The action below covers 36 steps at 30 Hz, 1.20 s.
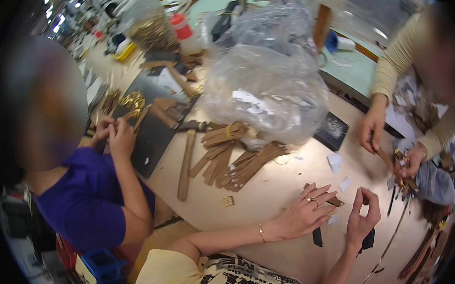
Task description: The person assembles a leather strap by attaching a metal buckle. They use pliers to secure the buckle onto the strap, then fold and align the leather ends. The person handles multiple strap pieces and tools on a cluttered workbench.
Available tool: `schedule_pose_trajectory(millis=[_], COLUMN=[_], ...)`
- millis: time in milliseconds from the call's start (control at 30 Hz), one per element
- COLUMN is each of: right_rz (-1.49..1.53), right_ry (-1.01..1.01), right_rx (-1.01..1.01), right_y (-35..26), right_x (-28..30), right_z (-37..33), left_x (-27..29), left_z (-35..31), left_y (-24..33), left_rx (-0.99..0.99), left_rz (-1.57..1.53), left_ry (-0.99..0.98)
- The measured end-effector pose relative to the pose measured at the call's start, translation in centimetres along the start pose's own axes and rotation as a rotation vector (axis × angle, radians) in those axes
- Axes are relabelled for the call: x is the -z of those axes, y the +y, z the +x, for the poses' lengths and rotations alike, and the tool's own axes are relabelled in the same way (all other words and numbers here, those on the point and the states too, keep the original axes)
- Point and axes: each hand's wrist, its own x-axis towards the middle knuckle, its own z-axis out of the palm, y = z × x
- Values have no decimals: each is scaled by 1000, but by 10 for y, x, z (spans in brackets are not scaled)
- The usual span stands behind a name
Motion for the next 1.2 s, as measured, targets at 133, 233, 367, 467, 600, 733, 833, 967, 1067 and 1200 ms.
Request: schedule_pose_trajectory(millis=[133,233,367,467,600,733,833,967,1067,1200], right_rz=[-26,-13,-10,-40,-53,-64,-76,-14,-6,-37], right_ry=[-89,-88,-53,-50,-41,-44,-63,-58,-55,-53], right_rx=[7,3,-65,-99,-92,-132,-129,-112,-81,-147], right_y=[-5,-3,-2,-3,-1,1,0,-3,-3,0], right_x=[-4,-6,-5,-3,1,7,9,7,8,16], right_z=[-24,-38,-53,-61,-68,-73,-74,-75,-76,-79], left_x=[48,113,202,230,232,230,231,243,262,281], left_z=[-10,-20,-34,-24,-4,-1,3,12,18,17], left_y=[-9,-47,-115,-155,-186,-199,-202,-202,-198,-174], left_rx=[55,171,590,479,544,447,365,256,294,371], left_rz=[184,343,552,764,693,823,926,902,798,682], left_ry=[253,556,567,324,-61,-87,-178,-193,-141,-32])
